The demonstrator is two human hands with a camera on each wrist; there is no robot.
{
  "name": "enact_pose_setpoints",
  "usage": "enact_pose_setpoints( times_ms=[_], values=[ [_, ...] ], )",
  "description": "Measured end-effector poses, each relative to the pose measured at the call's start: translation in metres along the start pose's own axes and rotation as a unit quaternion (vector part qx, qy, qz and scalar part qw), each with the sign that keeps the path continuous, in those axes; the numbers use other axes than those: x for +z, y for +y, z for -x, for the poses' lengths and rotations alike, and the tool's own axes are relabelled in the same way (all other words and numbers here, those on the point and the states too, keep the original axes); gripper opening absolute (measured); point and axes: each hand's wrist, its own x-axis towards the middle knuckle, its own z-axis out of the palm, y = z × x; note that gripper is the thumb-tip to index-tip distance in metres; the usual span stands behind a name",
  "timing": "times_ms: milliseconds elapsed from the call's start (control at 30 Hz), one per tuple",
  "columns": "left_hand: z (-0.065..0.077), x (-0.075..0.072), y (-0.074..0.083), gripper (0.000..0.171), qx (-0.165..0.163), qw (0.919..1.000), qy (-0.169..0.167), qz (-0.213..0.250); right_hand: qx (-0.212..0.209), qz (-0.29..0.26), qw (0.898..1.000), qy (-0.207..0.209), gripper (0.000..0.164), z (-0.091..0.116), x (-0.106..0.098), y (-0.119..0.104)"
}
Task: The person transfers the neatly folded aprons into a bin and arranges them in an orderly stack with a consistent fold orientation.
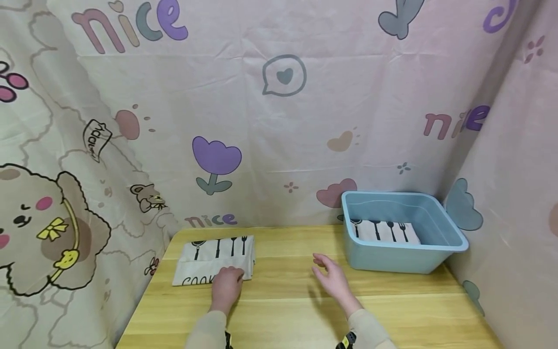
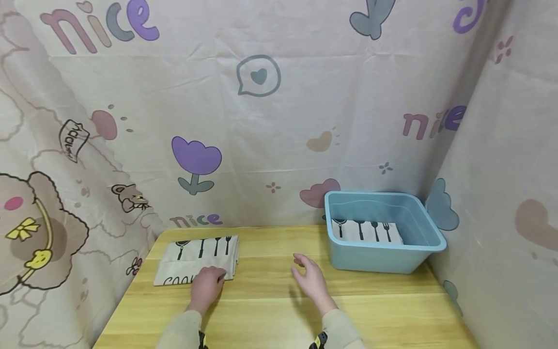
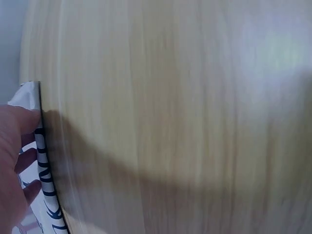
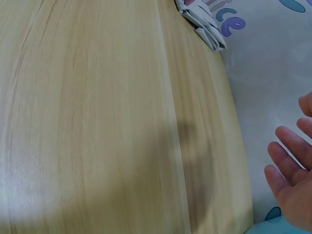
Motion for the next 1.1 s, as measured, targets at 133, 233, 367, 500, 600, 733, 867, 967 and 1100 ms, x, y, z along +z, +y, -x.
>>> enact_pose_setpoints(
  times_ms=[133,233,367,500,600,733,867,967,1100],
  values=[
    [0.004,0.002,0.013,0.014,0.01,0.9999,-0.005,-0.006,0.015,-0.01,1.0,-0.006,0.034,-0.001,0.002,-0.001],
    [0.007,0.005,0.024,0.014,0.021,0.9997,-0.004,-0.012,0.018,-0.01,1.0,-0.007,0.034,-0.002,0.003,0.0],
    [0.009,0.009,0.041,0.014,0.032,0.9994,-0.003,-0.012,0.028,-0.018,0.999,-0.01,0.034,-0.001,0.003,0.003],
    [0.011,0.015,0.057,0.014,0.033,0.9994,0.002,-0.014,0.032,-0.023,0.999,-0.007,0.034,0.0,0.002,0.006],
    [0.013,0.019,0.069,0.014,0.031,0.9994,0.006,-0.012,0.034,-0.02,0.999,0.001,0.034,0.001,0.001,0.009],
    [0.016,0.022,0.086,0.014,0.031,0.9995,0.006,0.002,0.047,-0.013,0.999,0.009,0.034,0.004,-0.001,0.012],
    [0.019,0.024,0.104,0.014,0.032,0.9994,0.002,0.011,0.07,-0.022,0.997,0.011,0.036,0.007,-0.002,0.015],
    [0.022,0.027,0.117,0.014,0.032,0.9994,0.001,0.012,0.088,-0.038,0.995,0.014,0.038,0.011,-0.002,0.016],
    [0.024,0.031,0.137,0.014,0.044,0.999,0.006,0.01,0.103,-0.047,0.993,0.027,0.039,0.014,-0.002,0.019]
  ],
)
